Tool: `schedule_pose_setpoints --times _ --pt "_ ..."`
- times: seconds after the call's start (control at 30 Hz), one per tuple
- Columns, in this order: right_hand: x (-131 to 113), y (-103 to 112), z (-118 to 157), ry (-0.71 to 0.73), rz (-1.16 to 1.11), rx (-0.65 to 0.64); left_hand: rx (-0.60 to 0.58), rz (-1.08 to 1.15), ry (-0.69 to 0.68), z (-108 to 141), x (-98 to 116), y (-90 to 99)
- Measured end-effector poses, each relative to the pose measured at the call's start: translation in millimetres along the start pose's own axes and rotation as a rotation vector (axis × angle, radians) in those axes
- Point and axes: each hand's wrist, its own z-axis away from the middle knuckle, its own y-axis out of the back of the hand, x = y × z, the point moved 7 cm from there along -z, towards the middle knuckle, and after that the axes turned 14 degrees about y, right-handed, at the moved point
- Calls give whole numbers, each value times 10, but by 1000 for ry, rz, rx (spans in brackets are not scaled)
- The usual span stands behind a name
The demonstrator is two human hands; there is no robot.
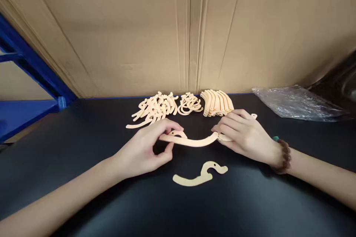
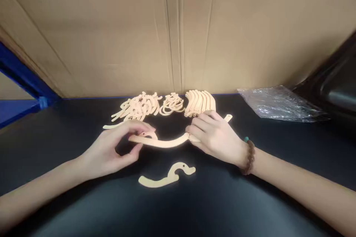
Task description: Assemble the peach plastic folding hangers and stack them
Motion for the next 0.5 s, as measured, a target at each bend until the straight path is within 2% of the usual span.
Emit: schedule_pose_setpoints --times 0.1,0.17,0.23,0.4,0.5 --pt "-6 10 10 16 -42 -10 46 443 310 -98 -171 108" --pt "-39 16 5 49 -60 -21 69 755 502 -112 -269 107" --pt "-90 28 -7 97 -60 -31 86 985 631 -107 -317 78" --pt "-145 100 -5 115 -12 4 94 1051 674 -134 -361 77" --pt "-150 159 12 89 -17 66 101 964 708 -131 -438 96"
